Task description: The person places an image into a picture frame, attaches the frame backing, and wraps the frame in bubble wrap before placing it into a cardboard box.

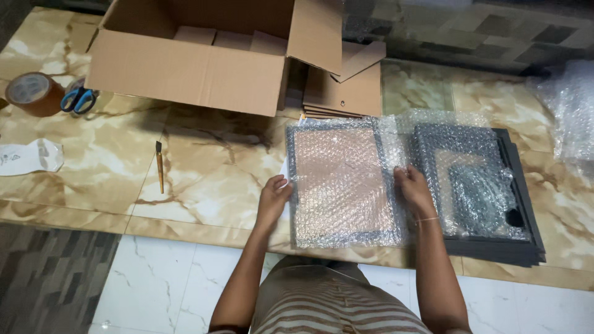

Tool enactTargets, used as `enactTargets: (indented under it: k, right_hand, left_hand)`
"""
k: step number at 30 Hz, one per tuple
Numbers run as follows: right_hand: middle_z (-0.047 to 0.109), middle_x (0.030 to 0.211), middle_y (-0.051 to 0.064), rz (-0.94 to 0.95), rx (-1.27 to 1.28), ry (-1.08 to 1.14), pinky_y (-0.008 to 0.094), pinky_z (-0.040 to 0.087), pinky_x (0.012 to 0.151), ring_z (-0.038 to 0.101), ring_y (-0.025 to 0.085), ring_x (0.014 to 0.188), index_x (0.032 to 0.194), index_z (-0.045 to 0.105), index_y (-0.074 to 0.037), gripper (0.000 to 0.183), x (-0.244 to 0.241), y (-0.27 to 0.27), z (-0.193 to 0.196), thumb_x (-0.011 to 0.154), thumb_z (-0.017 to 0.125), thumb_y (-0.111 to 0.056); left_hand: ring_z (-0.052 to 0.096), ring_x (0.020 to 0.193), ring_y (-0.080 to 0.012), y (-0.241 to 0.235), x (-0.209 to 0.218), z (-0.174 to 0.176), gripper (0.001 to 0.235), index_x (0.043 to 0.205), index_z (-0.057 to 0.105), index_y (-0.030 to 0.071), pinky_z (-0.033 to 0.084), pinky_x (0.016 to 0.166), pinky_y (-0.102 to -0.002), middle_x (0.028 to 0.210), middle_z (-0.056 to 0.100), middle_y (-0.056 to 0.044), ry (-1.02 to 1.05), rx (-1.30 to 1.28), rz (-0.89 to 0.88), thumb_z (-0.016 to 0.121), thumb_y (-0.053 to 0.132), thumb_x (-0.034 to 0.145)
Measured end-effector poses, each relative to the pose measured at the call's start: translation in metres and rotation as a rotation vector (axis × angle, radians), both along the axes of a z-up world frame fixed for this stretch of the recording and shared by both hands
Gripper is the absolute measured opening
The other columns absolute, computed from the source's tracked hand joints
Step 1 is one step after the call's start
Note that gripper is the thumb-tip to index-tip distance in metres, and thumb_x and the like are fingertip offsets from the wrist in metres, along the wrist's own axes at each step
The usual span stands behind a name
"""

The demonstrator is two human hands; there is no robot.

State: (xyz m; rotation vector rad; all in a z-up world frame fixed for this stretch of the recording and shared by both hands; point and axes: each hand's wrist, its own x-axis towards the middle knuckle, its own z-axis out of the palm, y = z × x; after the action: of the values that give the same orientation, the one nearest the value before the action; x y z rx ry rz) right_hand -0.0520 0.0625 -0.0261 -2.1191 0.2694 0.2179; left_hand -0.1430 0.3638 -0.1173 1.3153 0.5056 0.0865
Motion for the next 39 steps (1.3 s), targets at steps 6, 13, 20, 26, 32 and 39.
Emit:
enactTargets:
  k: [6,13,20,26,32,39]
  right_hand:
    - [0.061,0.067,0.008,-0.026,0.004,-0.014,0.032,0.041,0.057,0.056,0.020,0.064,0.086,0.063,-0.010,0.023,0.014,-0.010,-0.026,0.083,0.061,-0.033]
    - [0.057,0.062,0.003,-0.082,0.142,-0.032,0.022,0.037,0.049,0.053,0.012,0.055,0.080,0.060,-0.007,0.017,0.014,-0.006,-0.029,0.079,0.067,-0.023]
    - [0.060,0.066,0.002,-0.188,0.258,-0.057,0.019,0.043,0.046,0.054,0.009,0.053,0.097,0.057,-0.003,0.029,0.032,-0.021,-0.075,0.075,0.071,-0.017]
    - [0.059,0.072,0.007,-0.194,0.224,-0.176,0.021,0.046,0.051,0.055,0.011,0.060,0.099,0.054,0.002,0.042,0.035,-0.027,-0.088,0.073,0.078,-0.020]
    - [0.061,0.076,0.008,-0.286,0.246,-0.146,0.023,0.049,0.050,0.058,0.014,0.061,0.097,0.053,-0.001,0.043,0.022,-0.007,-0.058,0.069,0.080,-0.019]
    - [0.064,0.072,0.009,-0.282,0.169,-0.110,0.027,0.048,0.050,0.059,0.014,0.062,0.082,0.068,-0.008,0.022,0.012,0.005,-0.033,0.068,0.078,-0.020]
  left_hand:
    - [0.063,0.086,-0.0204,0.011,0.013,0.003,0.055,0.124,0.042,-0.006,0.056,0.060,-0.028,0.108,0.058,-0.021,0.116,0.003,-0.028,0.067,0.014,0.079]
    - [0.060,0.093,-0.0299,0.004,0.016,0.033,0.046,0.116,0.051,0.002,0.052,0.072,-0.037,0.102,0.062,-0.019,0.132,0.718,-0.216,0.061,0.030,0.081]
    - [0.044,0.117,-0.0278,-0.054,0.079,0.050,0.030,0.111,0.060,0.014,0.028,0.099,-0.047,0.113,0.059,-0.007,-0.522,1.322,-0.467,0.056,0.019,0.082]
    - [0.041,0.115,-0.0225,-0.121,0.146,0.067,0.021,0.102,0.058,0.020,0.032,0.094,-0.040,0.107,0.059,0.005,-0.914,1.483,-0.783,0.049,0.015,0.083]
    - [0.046,0.097,-0.0182,-0.148,0.193,0.033,0.011,0.081,0.059,0.029,0.036,0.083,-0.036,0.082,0.061,0.010,-1.163,1.593,-0.817,0.057,0.021,0.074]
    - [0.050,0.092,-0.0199,-0.148,0.188,0.070,0.019,0.075,0.065,0.028,0.036,0.083,-0.039,0.079,0.065,0.007,-1.050,1.628,-1.006,0.057,0.012,0.072]
